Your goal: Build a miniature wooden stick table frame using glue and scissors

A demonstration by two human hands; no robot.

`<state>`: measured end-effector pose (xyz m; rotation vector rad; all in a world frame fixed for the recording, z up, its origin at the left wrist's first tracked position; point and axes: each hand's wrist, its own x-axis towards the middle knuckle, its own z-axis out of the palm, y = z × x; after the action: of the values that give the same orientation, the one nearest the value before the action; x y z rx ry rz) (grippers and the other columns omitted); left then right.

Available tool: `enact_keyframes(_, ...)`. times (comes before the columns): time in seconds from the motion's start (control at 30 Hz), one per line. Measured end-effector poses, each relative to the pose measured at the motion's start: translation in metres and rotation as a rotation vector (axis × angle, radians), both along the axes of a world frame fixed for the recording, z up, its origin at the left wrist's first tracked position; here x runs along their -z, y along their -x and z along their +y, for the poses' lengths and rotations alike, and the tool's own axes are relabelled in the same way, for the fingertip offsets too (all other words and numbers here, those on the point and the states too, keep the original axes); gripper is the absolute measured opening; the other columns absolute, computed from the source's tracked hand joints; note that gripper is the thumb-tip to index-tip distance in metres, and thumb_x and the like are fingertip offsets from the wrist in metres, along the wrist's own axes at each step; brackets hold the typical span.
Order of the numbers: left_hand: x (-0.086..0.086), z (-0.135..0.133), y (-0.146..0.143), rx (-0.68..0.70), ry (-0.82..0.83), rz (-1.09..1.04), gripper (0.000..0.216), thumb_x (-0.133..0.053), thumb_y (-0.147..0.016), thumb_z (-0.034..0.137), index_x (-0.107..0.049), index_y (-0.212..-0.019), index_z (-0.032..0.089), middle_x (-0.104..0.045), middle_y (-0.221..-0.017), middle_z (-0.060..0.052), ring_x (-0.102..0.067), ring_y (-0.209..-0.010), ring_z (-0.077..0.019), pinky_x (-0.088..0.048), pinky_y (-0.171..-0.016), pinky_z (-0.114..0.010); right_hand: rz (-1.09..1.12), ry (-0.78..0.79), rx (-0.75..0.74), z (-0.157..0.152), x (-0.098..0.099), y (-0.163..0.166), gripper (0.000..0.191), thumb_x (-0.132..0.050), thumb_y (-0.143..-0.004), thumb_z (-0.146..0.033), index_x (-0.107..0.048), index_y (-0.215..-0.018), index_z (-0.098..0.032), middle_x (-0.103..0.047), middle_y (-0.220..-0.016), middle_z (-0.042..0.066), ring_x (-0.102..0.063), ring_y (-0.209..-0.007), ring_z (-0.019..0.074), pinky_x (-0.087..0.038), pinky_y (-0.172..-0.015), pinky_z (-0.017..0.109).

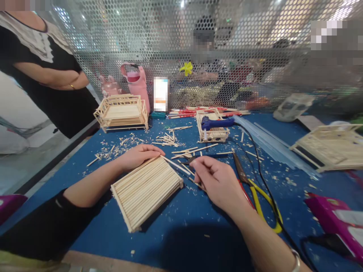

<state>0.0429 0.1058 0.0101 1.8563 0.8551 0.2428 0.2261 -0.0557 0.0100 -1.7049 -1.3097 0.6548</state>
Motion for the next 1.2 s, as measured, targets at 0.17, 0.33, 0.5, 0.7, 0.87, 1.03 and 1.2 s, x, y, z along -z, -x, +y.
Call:
enact_keyframes(0.17,-0.005,-0.004,-0.001,-0.013,-0.005,0.021,0.028,-0.055,-0.074,0.038,-0.069,-0.088,0.019,-0.065,-0.075,0.001,-0.052,-0.064,-0.0106,-0.037,-0.061,-0.022,-0.065,0.037,-0.051,0.001,0.005,-0.004,0.031,-0.040,-0.085,-0.041,-0.061,-0.079,-0.019,-0.057,-0.055,-0.002,-0.049,-0.045,0.0103,-0.037,-0.044,0.021)
enact_keyframes(0.33,-0.005,-0.004,-0.002,-0.014,0.006,0.025,0.028,-0.054,-0.074,0.037,-0.069,-0.089,0.018,-0.065,-0.076,0.000,-0.052,-0.064,-0.0109,-0.037,-0.061,-0.022,-0.381,0.015,-0.086,0.006,0.014,0.002,0.021,-0.046,-0.081,-0.028,-0.065,-0.085,-0.019,-0.068,-0.077,0.003,-0.061,-0.070,0.0168,-0.042,-0.064,0.026)
enact_keyframes(0.5,-0.004,-0.004,0.000,-0.014,0.013,0.013,0.031,-0.050,-0.077,0.039,-0.070,-0.088,0.018,-0.066,-0.077,-0.002,-0.053,-0.066,-0.0126,-0.038,-0.060,-0.023,-0.546,0.125,-0.097,0.013,0.020,0.008,0.020,-0.047,-0.080,-0.024,-0.066,-0.085,-0.021,-0.066,-0.080,0.004,-0.061,-0.073,0.0187,-0.040,-0.063,0.028)
enact_keyframes(0.7,-0.004,-0.004,0.002,-0.001,0.007,0.015,0.030,-0.051,-0.076,0.035,-0.070,-0.092,0.018,-0.066,-0.075,-0.002,-0.051,-0.063,-0.0118,-0.036,-0.057,-0.022,-0.571,0.113,-0.041,0.011,0.018,0.012,0.020,-0.046,-0.081,-0.025,-0.064,-0.076,-0.022,-0.064,-0.084,0.002,-0.060,-0.076,0.0174,-0.039,-0.064,0.027)
enact_keyframes(0.87,-0.002,-0.003,0.003,0.005,0.037,-0.006,0.031,-0.051,-0.076,0.035,-0.069,-0.094,0.017,-0.063,-0.070,0.000,-0.048,-0.058,-0.0106,-0.034,-0.055,-0.021,-0.682,0.197,-0.120,0.013,0.019,0.017,0.019,-0.047,-0.080,-0.020,-0.066,-0.082,-0.022,-0.065,-0.086,0.003,-0.061,-0.079,0.0188,-0.039,-0.062,0.027)
enact_keyframes(1.03,-0.001,-0.003,0.005,0.009,0.033,-0.026,0.031,-0.051,-0.076,0.036,-0.069,-0.092,0.016,-0.064,-0.073,-0.001,-0.050,-0.060,-0.0112,-0.035,-0.057,-0.022,-0.643,0.087,-0.045,0.013,0.020,0.012,0.022,-0.045,-0.080,-0.020,-0.063,-0.069,-0.022,-0.065,-0.077,0.003,-0.061,-0.071,0.0177,-0.039,-0.060,0.026)
enact_keyframes(1.2,-0.002,-0.005,0.006,-0.011,0.035,0.007,0.029,-0.051,-0.077,0.035,-0.070,-0.092,0.018,-0.059,-0.063,0.001,-0.043,-0.052,-0.0090,-0.030,-0.050,-0.021,-0.381,-0.006,0.075,0.004,0.012,0.008,0.023,-0.047,-0.078,-0.034,-0.062,-0.067,-0.021,-0.061,-0.059,0.000,-0.056,-0.055,0.0152,-0.041,-0.054,0.025)
